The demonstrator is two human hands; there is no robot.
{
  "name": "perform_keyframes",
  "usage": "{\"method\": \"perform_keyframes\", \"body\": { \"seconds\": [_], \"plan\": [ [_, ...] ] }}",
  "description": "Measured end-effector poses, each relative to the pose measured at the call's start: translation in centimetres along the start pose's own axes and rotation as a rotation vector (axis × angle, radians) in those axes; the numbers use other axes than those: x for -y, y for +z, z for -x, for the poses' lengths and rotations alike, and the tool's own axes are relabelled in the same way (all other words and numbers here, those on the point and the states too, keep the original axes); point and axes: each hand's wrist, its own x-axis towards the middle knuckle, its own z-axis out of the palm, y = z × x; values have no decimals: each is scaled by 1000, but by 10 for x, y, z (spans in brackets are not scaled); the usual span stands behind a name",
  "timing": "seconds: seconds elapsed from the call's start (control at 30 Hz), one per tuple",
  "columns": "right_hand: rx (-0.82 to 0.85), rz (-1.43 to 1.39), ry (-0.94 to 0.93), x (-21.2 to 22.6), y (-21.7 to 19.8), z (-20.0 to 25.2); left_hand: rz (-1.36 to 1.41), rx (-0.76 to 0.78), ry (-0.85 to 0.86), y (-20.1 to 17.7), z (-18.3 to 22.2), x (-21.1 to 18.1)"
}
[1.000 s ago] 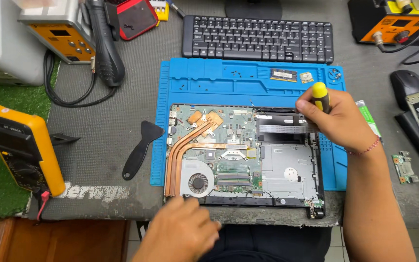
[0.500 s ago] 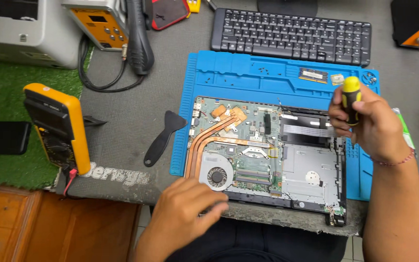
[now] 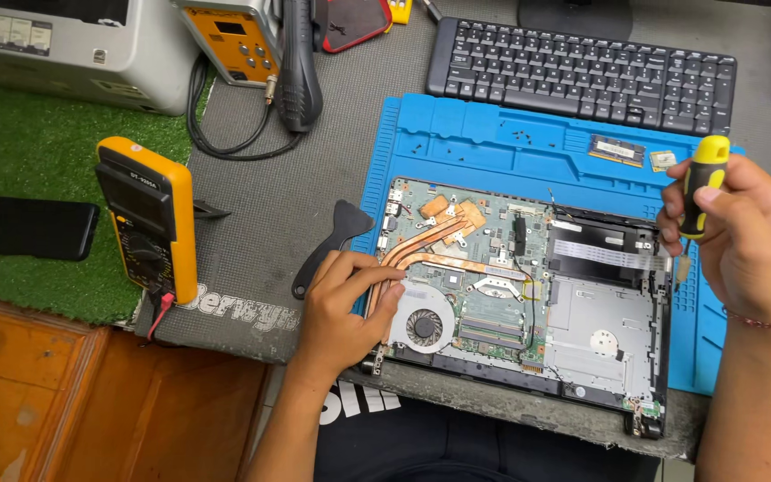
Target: The person disassembles a laptop by removing screws, detaching ribbon cables, and lifting out the cooling fan and heatsink assembly. They use a screwdriver and tweezers to carefully separate components on a blue anti-static mat.
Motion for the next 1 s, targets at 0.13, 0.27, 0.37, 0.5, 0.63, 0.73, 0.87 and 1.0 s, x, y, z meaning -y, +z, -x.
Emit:
{"method": "perform_keyframes", "body": {
  "seconds": [0.13,0.27,0.37,0.5,0.63,0.73,0.87,1.0],
  "plan": [
    [-7,44,-22,-3,0,-1,-99,29,151,-3,-4,-2],
    [-8,33,-29,-6,-1,-2,-185,244,274,-3,-13,-19],
    [-7,24,-38,-5,-1,-1,-285,345,383,7,-21,-29],
    [-28,27,-39,2,1,1,-450,345,491,19,-23,-21],
    [-27,19,-40,4,0,3,-606,381,570,26,-27,-20],
    [-28,18,-50,7,1,4,-656,394,578,36,-28,-19],
    [-32,15,-64,8,3,5,-658,371,558,52,-22,-13],
    [-41,-8,-79,9,4,5,-694,301,575,57,-10,-7]
  ]
}}
